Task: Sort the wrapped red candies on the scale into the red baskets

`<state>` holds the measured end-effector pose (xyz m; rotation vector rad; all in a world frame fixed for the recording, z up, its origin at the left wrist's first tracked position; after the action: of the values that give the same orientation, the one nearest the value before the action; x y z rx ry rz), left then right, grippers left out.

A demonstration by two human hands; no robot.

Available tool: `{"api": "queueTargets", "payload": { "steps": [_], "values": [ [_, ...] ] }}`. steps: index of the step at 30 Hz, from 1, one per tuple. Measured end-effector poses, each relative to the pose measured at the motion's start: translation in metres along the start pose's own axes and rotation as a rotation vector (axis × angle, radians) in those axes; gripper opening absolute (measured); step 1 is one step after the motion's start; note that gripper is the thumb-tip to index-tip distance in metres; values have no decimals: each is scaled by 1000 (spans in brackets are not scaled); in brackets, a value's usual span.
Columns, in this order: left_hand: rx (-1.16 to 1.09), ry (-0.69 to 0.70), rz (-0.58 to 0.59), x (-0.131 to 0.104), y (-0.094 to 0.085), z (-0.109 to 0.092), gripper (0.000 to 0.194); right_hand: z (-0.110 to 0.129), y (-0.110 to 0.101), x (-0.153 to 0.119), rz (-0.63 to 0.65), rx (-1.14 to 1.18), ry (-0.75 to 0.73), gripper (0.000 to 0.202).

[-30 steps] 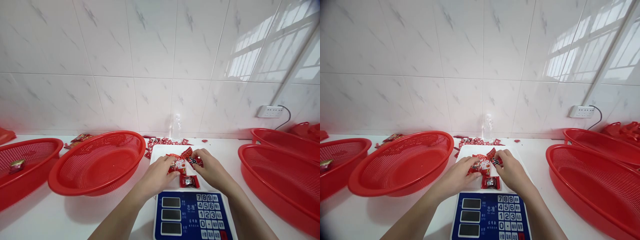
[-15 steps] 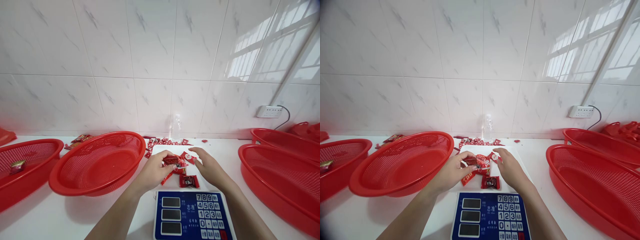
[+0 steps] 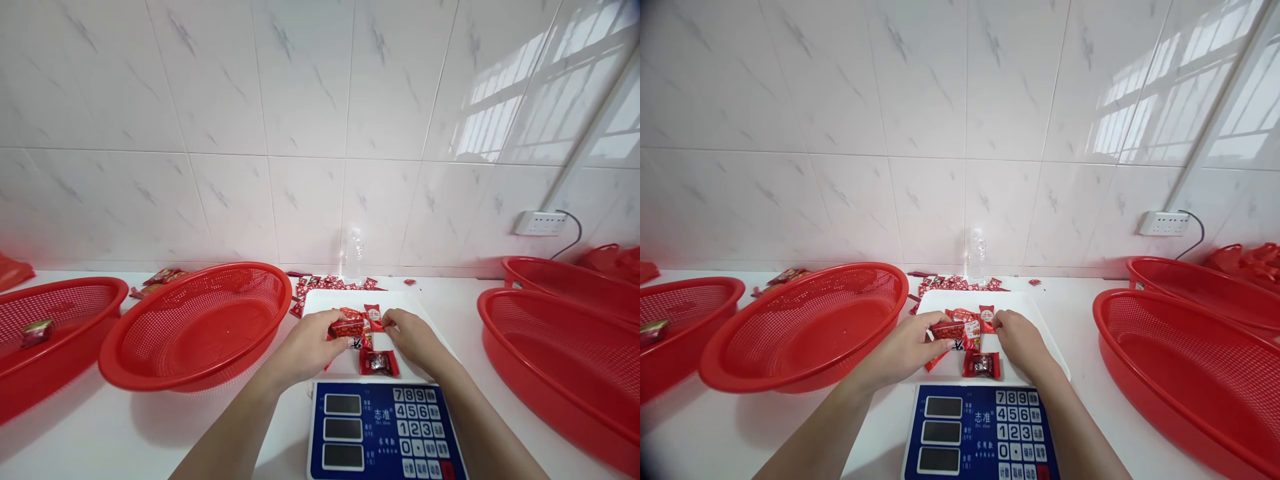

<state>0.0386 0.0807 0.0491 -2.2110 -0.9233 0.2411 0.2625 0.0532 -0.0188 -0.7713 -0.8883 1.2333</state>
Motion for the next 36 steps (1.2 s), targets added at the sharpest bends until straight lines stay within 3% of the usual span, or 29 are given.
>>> {"api": "queueTargets", "payload": {
  "steps": [9, 15, 20, 26, 32, 36],
  "values": [
    [29, -32, -113, 3, -5, 5, 22, 6, 6, -2, 26, 21, -130, 44],
    [-33, -53, -195, 3, -10, 1, 19, 7, -4, -7, 52, 27, -144, 36],
    [-28, -60, -243, 4, -10, 0, 21, 30, -10, -16, 33, 81, -170, 39],
    [-8, -38, -248, 4, -11, 0, 20, 52, 2, -23, 201, 64, -350, 46],
    [-7, -34, -277, 3, -12, 2, 27, 44, -5, -20, 115, 47, -301, 24],
    [9, -33, -300, 5, -13, 7, 29, 33, -9, -20, 99, 46, -251, 25]
  ]
}}
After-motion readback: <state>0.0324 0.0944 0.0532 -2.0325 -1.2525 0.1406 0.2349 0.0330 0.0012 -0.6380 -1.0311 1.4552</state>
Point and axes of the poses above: each hand's wrist, its own x-axis towards the middle knuckle, its own y-axis out of the palm, z = x × y, the point moved 1 cm from there along x, towards the middle knuckle, and after that the axes turned 5 degrees about z, right-handed, at the moved point
